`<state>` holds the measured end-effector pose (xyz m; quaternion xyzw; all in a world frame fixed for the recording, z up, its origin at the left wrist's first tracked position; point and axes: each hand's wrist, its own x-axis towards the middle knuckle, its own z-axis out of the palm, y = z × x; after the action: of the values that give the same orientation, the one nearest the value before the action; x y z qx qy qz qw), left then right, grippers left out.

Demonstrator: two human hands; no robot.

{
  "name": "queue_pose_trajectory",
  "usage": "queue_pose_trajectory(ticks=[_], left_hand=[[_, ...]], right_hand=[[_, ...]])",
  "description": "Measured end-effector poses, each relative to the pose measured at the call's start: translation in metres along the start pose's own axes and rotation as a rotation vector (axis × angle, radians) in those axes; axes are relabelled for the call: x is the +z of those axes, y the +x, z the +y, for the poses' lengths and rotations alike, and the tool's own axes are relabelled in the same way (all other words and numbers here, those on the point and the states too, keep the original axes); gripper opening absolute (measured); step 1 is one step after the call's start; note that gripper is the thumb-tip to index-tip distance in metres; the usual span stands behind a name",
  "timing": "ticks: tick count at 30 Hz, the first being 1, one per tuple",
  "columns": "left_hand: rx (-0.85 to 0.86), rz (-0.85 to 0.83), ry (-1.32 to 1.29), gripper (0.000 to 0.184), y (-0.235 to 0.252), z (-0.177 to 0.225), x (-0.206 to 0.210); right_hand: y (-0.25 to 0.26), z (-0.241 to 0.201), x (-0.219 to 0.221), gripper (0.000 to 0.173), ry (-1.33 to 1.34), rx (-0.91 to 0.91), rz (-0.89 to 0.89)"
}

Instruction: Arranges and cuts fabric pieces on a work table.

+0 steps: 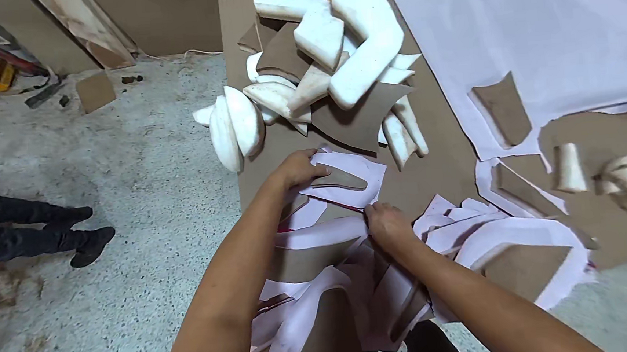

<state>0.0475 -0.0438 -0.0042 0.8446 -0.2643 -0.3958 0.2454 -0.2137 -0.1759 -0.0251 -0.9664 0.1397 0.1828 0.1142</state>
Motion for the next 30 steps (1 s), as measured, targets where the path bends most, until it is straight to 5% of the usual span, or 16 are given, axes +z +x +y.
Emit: queue_pose_trajectory(ticks=[10, 13, 15, 19, 23, 26, 30], left_hand=[[0.034, -0.247, 0.331, 0.072, -0.017, 0.057, 0.048], [0.036, -0.245, 0.368, 0.074, -0.028, 0.063, 0.052], [0.02, -0.22, 0.378, 0.076, -0.032, 0.066, 0.055], [0.036, -0.03, 0.413, 0.081, -0.037, 0.075, 0.069], [0.067, 0.196, 0.369, 0.085, -0.056, 0.107, 0.092], [0.131, 0.272, 0.329, 0.067, -0.072, 0.158, 0.123], [0.078, 0.192, 0.234, 0.045, -0.036, 0.254, 0.193]], right_hand=[[-0.063, -0.033, -0.025, 0.03, 0.064, 0.144, -0.486], [-0.077, -0.036, -0.034, 0.029, 0.121, 0.076, -0.506], [-0.1, -0.022, -0.043, 0.027, 0.207, -0.022, -0.339], [-0.187, 0.063, -0.081, 0.027, 0.464, -0.024, 0.155], [-0.257, 0.229, -0.091, 0.018, 0.475, 0.371, 0.454], [-0.26, 0.35, -0.067, 0.022, 0.401, 0.603, 0.469], [-0.209, 0.436, -0.024, 0.049, 0.359, 0.411, 0.314]])
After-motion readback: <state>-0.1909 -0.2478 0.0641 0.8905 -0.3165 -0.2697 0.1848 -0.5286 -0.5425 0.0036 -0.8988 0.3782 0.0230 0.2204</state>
